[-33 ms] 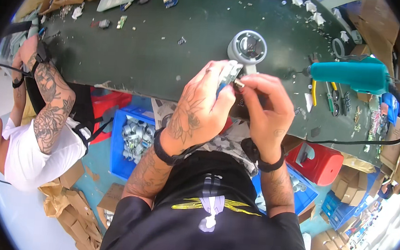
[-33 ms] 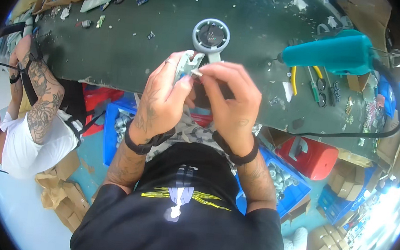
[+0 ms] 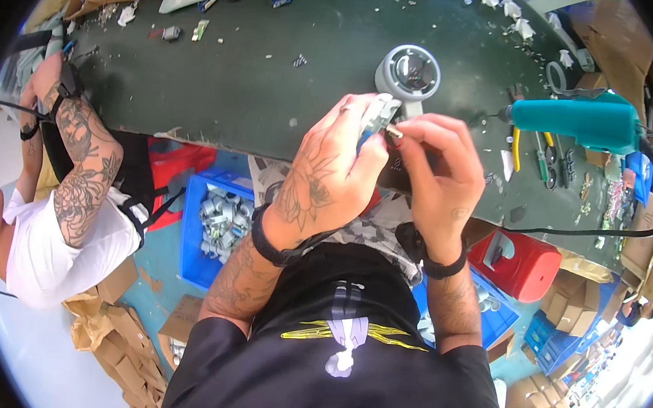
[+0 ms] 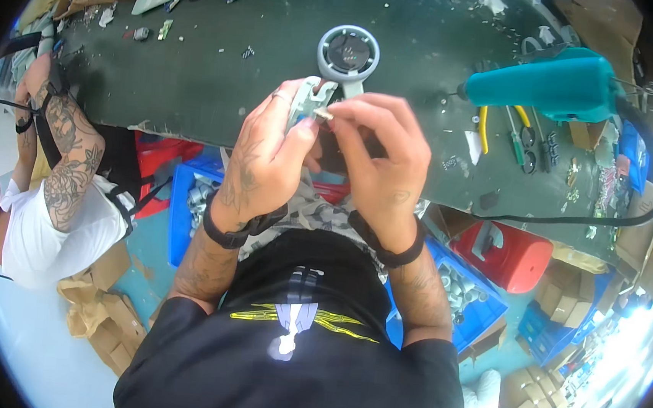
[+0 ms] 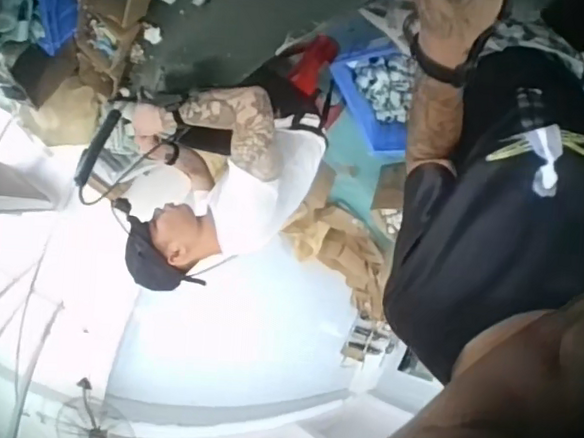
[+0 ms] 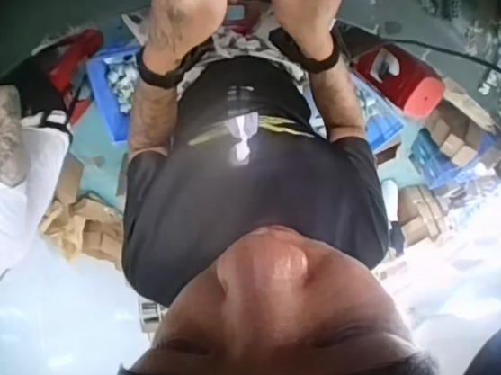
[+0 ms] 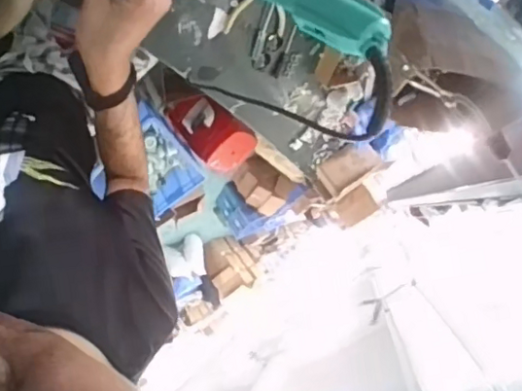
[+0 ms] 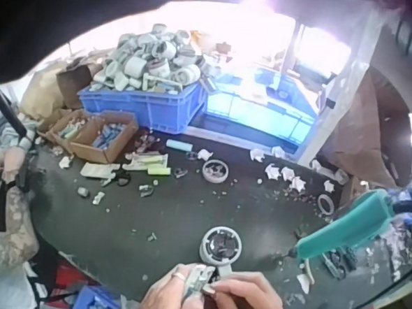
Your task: Assembling small portable fans on an assembly line by installing internal electronics and housing components.
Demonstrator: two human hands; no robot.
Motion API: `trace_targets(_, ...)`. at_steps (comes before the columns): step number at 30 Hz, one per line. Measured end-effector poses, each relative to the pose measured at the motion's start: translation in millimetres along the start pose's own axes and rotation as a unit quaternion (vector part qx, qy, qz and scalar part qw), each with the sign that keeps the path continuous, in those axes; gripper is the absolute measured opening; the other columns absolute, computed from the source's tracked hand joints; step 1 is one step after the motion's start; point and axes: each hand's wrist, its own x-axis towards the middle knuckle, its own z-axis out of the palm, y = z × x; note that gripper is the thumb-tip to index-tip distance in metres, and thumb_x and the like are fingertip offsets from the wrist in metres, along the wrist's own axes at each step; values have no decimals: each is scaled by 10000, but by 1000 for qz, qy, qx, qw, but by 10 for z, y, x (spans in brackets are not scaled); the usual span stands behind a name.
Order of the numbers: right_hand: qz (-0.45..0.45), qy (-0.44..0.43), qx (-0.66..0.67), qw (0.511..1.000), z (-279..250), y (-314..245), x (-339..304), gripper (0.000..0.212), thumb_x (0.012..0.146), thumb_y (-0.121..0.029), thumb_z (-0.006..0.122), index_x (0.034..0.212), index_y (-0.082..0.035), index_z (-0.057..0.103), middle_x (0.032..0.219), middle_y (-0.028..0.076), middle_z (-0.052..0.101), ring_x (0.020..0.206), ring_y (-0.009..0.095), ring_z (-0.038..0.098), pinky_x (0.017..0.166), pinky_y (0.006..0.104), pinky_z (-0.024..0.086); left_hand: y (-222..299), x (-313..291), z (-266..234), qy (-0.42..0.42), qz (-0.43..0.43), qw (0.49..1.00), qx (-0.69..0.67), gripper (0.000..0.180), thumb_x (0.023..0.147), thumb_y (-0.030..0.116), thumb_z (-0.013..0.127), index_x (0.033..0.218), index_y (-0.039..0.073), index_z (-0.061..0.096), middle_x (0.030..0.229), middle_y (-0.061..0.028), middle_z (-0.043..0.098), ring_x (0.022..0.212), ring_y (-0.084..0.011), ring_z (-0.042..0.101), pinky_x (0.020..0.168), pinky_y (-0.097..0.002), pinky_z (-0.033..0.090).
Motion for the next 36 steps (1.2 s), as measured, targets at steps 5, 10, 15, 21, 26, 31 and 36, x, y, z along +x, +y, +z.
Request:
trace_targets(5,45,2,16,999,64,26,-20,175,903,70,747,1054,-17,768,1028,77,739,772,92,692,660,237,534,-38,20,6,-2,3,1000,-3,374,1025,68,509,1367,-76,558,958,-102,683,696,-149,697,647,-300,594)
trace_targets(10,16,20,-75,997,85,25,-27,169,885,14,812,1043,-34,781,946,31,635,696,76,631,604,232,487,-48,7,35,32,13,998,-61,295,953,91,582,1184,-81,646,1070,-243,678,991,-436,654,895,-463,535)
trace_targets(15,11,17,-77,997,68,61,-38,163,888,16,809,1040,-33,781,957,31,647,709,70,597,613,232,458,-66,10,39,38,35,998,-29,310,947,100,590,1184,-91,647,1074,-248,680,1006,-433,650,908,-476,532)
trace_targets(21,-1,14,-66,998,83,85,-43,156,894,19,804,1041,-28,778,971,34,648,707,65,585,608,228,451,-106,3,46,41,38,998,-39,320,948,104,583,1188,-100,642,1089,-256,675,1014,-435,648,921,-482,527)
trace_targets(26,5,21,-61,998,109,77,-38,153,895,21,802,1038,-24,773,973,34,645,704,61,578,600,226,443,-79,17,32,32,38,998,-27,299,951,112,579,1164,-88,641,1070,-250,672,1002,-433,647,911,-483,528)
trace_targets(31,-1,20,-73,997,92,97,-42,151,898,27,794,1039,-22,770,974,37,646,696,60,573,596,223,442,-86,20,33,35,42,998,-15,290,952,115,578,1155,-82,642,1064,-246,672,998,-432,646,903,-484,527)
trace_targets(36,-2,19,-61,998,118,91,-52,148,901,34,787,1036,-23,771,973,40,645,693,61,571,590,221,440,-103,6,33,40,46,998,-27,294,952,115,583,1162,-82,643,1072,-249,673,1007,-433,647,905,-482,528)
